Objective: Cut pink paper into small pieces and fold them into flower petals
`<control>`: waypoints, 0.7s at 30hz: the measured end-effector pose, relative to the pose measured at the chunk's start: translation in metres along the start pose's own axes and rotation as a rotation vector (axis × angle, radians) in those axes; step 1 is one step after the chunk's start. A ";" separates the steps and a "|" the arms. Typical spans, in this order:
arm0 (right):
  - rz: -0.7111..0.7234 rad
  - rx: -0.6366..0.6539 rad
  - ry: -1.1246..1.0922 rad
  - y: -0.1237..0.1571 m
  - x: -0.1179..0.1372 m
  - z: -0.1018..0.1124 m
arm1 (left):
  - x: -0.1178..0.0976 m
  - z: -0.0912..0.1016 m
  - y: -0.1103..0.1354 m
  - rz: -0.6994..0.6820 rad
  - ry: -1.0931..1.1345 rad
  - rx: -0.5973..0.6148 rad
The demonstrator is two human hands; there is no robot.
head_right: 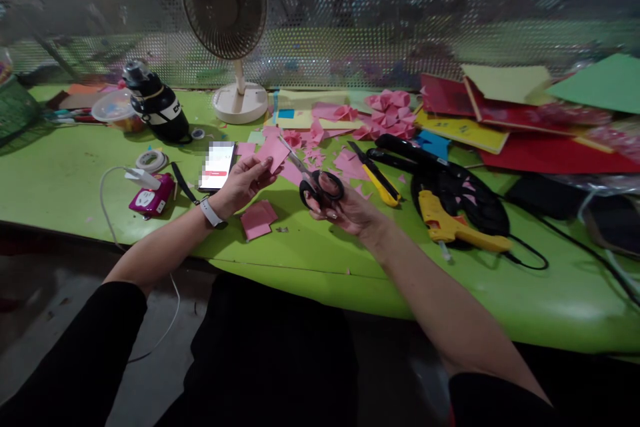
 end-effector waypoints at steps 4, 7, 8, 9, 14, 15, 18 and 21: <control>-0.002 -0.009 -0.001 0.001 0.000 -0.001 | 0.000 -0.001 0.000 0.002 0.006 0.006; -0.015 0.003 -0.002 0.001 -0.001 0.001 | 0.001 0.000 -0.001 -0.012 0.006 0.021; -0.022 -0.001 -0.006 0.001 -0.001 0.002 | 0.001 0.000 -0.001 -0.015 0.003 0.024; -0.027 -0.005 -0.009 0.000 -0.001 0.002 | 0.002 0.000 -0.001 -0.017 -0.002 0.027; -0.028 -0.046 -0.003 0.000 -0.002 0.004 | 0.005 0.000 0.002 0.028 -0.053 0.075; -0.026 -0.062 -0.002 0.000 -0.002 0.004 | 0.006 0.000 0.003 0.037 -0.054 0.087; -0.013 -0.092 0.001 0.000 -0.001 0.000 | 0.007 0.000 0.004 0.039 -0.041 0.110; 0.009 -0.090 0.013 0.001 0.001 -0.004 | 0.007 0.000 0.004 0.044 -0.043 0.095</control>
Point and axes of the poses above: each hand's wrist, its own y-axis away from the middle knuckle, its own z-axis out of the back of the hand, x = y × z, the point moved 1 cm from there along -y, towards the middle knuckle, and after that the axes turned 4 degrees about -z, right-handed, at the moved point
